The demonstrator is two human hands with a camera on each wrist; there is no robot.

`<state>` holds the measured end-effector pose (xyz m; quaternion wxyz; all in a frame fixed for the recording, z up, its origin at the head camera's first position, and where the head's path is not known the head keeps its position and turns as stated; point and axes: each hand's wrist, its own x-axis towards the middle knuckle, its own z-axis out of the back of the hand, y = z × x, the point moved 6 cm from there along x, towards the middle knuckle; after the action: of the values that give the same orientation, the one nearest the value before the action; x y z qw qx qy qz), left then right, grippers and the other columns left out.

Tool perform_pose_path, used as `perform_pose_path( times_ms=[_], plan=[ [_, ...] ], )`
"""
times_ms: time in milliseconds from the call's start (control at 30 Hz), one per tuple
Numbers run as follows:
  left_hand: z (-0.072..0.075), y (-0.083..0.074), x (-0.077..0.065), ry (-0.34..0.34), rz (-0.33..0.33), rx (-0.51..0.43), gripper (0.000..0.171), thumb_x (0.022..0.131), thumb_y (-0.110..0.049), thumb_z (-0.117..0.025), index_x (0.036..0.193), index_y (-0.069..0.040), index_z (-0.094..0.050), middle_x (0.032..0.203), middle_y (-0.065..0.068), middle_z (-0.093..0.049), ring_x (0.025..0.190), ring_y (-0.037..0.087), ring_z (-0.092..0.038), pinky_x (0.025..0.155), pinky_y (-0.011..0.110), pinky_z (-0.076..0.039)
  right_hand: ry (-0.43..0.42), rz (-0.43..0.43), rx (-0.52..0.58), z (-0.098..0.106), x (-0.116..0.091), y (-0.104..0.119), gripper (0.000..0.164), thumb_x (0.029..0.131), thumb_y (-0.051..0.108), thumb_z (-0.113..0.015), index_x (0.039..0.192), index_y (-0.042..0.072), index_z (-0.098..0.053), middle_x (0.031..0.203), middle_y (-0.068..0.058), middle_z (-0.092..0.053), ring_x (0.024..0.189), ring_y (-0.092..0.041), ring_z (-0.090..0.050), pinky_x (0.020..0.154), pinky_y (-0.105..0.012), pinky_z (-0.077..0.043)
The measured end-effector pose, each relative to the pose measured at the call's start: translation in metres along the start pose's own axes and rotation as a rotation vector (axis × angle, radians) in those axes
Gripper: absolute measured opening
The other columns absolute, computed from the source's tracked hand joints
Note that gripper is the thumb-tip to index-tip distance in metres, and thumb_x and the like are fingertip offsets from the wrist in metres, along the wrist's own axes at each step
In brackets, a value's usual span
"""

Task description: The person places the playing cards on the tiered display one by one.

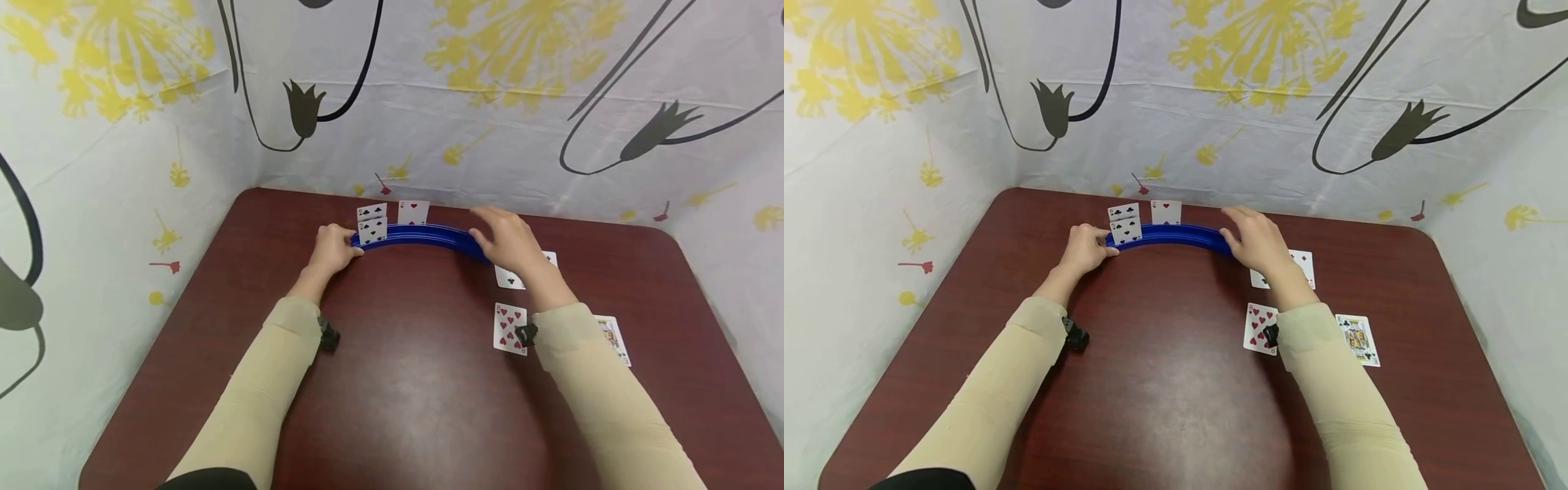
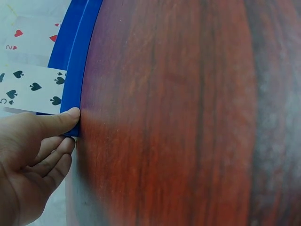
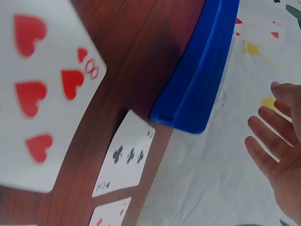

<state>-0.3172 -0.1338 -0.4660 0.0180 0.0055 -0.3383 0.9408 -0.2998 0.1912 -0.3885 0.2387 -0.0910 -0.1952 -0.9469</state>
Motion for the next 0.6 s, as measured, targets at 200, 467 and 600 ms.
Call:
perform_pose_path(
  times_ms=[200, 467, 600],
  plan=[
    [0.001, -0.001, -0.001, 0.0, -0.005, 0.005, 0.049, 0.086, -0.015, -0.084, 0.129, 0.001, -0.068, 0.114, 0.02, -0.072, 0.098, 0.026, -0.07, 0.086, 0.038, -0.058, -0.007, -0.025, -0.003, 0.009, -0.011, -0.009, 0.045, 0.099, 0.018, -0.067, 0.14, 0.001, -0.058, 0.14, -0.023, -0.057, 0.131, -0.043, -0.051, 0.107, -0.059, -0.04],
    [0.0, 0.0, -0.001, 0.0, -0.003, -0.011, 0.049, 0.086, -0.015, -0.084, 0.129, 0.001, -0.068, 0.113, 0.019, -0.072, 0.099, 0.026, -0.07, 0.086, 0.039, -0.058, -0.031, -0.041, -0.006, 0.017, -0.027, -0.018, 0.042, 0.098, 0.016, -0.068, 0.136, -0.002, -0.06, 0.134, -0.025, -0.06, 0.126, -0.044, -0.054, 0.105, -0.059, -0.042],
    [0.0, 0.0, -0.001, 0.0, -0.009, -0.003, 0.049, 0.086, -0.015, -0.084, 0.129, 0.0, -0.068, 0.114, 0.019, -0.073, 0.101, 0.026, -0.07, 0.087, 0.039, -0.058, -0.055, -0.046, 0.006, 0.023, -0.037, -0.022, 0.04, 0.097, 0.013, -0.069, 0.133, -0.003, -0.062, 0.13, -0.025, -0.063, 0.121, -0.043, -0.058, 0.101, -0.058, -0.044]
  ],
)
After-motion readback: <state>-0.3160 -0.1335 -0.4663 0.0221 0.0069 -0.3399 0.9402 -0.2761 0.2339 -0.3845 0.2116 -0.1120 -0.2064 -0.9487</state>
